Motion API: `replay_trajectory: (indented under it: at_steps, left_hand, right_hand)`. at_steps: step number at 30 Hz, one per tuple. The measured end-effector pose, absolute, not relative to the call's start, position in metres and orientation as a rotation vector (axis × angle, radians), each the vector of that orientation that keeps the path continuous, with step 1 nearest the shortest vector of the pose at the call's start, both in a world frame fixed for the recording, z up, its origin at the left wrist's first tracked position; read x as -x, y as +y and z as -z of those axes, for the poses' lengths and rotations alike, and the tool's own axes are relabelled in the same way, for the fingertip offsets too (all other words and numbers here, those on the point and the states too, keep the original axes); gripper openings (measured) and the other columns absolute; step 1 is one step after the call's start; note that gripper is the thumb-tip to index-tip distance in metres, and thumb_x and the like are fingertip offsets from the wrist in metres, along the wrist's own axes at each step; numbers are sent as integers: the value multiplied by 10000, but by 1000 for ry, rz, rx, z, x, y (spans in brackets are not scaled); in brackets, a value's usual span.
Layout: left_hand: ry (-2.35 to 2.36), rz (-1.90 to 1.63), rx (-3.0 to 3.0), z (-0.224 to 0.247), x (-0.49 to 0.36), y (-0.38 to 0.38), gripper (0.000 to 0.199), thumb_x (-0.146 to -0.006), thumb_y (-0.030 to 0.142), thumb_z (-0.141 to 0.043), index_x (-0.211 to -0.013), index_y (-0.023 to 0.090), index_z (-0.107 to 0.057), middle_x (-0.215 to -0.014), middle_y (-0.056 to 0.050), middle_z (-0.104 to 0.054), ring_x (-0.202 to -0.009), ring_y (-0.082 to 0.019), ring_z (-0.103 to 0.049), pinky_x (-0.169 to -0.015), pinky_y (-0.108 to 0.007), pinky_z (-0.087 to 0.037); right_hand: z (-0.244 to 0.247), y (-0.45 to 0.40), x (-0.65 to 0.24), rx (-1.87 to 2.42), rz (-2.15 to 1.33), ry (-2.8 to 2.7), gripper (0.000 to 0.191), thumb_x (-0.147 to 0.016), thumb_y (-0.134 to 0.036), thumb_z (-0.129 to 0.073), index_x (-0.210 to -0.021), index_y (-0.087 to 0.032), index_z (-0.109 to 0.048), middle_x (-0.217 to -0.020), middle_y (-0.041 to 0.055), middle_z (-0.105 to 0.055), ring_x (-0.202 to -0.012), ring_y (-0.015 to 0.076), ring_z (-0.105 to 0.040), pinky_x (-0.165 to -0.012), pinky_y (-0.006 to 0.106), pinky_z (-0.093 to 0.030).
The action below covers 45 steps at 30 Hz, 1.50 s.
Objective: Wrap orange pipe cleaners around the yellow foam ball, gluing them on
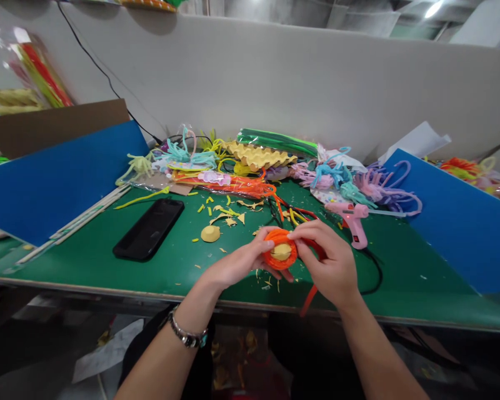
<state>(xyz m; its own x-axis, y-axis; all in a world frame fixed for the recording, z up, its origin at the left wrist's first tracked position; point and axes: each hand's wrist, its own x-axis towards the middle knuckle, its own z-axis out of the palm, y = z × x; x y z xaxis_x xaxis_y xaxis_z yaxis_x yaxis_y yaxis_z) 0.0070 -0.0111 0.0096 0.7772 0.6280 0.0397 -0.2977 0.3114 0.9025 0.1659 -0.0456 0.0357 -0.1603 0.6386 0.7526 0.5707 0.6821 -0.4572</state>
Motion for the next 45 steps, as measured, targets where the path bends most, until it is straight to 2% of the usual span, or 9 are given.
replay_trajectory:
  at_steps: [2, 6, 13, 19, 25, 31, 37, 41, 45]
  left_hand:
    - [410, -589, -1202, -8, -5, -10, 357, -800, 390, -436, -1097, 195, -463, -838, 4, -552, -670, -132, -554, -673, -298, -395]
    - [506, -603, -1218, -5, -2, -9, 332, -769, 354, -478, -1044, 171, -513, -932, -14, -552, -770, -139, -528, -746, -304, -387]
    - [448, -589, -1063, -2, -1, -10, 289, -712, 259, -551, -997, 211, -563, -979, -1, -573, -946, -157, -516, -826, -282, -386]
    - [418, -681, -1112, -5, 0, -12, 283, -701, 270, -612, -975, 198, -596, -891, 3, -559, -814, -131, -505, -738, -256, -409]
    - [365, -744, -1111, -11, -2, -12, 314, -712, 231, -585, -1022, 192, -553, -973, -18, -589, -764, -132, -586, -740, -281, -467]
    - [463, -739, -1128, -19, -1, -13, 547, -730, 215, -531, -1255, 269, -387, -873, 11, -616, -563, -123, -633, -566, -243, -470]
    - [543, -814, -1208, -21, -2, -10, 388, -652, 204, -584, -1039, 175, -603, -741, 18, -586, -508, -63, -486, -493, -201, -365]
    - [551, -805, -1227, -23, -3, -11, 371, -610, 189, -590, -979, 161, -607, -796, 3, -585, -574, -74, -459, -475, -190, -337]
    - [516, -756, -1187, -25, -3, -13, 355, -598, 164, -607, -946, 170, -536, -746, 29, -551, -567, -72, -468, -475, -185, -370]
  right_hand:
    - [-36, -45, -166, 956, -84, -1844, 191, -787, -43, -511, -780, -208, -606, -751, 1, -617, -722, 114, -589, -647, 231, -485]
    - [-36, -45, -166, 954, -107, -1864, 184, -790, -51, -518, -769, -205, -616, -751, 3, -622, -715, 115, -593, -644, 230, -487]
    - [-38, -46, -167, 961, -200, -1859, 174, -791, -76, -524, -761, -208, -633, -741, 6, -624, -692, 120, -597, -627, 242, -493]
    - [-40, -47, -169, 957, -206, -1834, 173, -799, -89, -513, -800, -217, -630, -762, 5, -644, -718, 129, -607, -631, 250, -495]
    - [-42, -49, -168, 989, -102, -1818, 193, -800, -74, -501, -846, -218, -620, -758, -6, -663, -727, 126, -614, -649, 244, -489]
    - [-43, -50, -166, 1014, -16, -1803, 178, -808, -86, -506, -825, -221, -622, -743, -2, -660, -695, 131, -614, -620, 255, -489]
    - [-41, -49, -165, 994, -39, -1785, 200, -797, -70, -489, -790, -218, -623, -733, 0, -654, -687, 130, -612, -602, 248, -488]
    - [-41, -49, -164, 982, -50, -1793, 213, -795, -68, -479, -779, -220, -627, -717, 2, -650, -680, 138, -611, -597, 261, -487]
    - [-41, -49, -164, 970, -49, -1817, 212, -799, -67, -476, -775, -217, -624, -729, 7, -643, -687, 136, -606, -614, 262, -488]
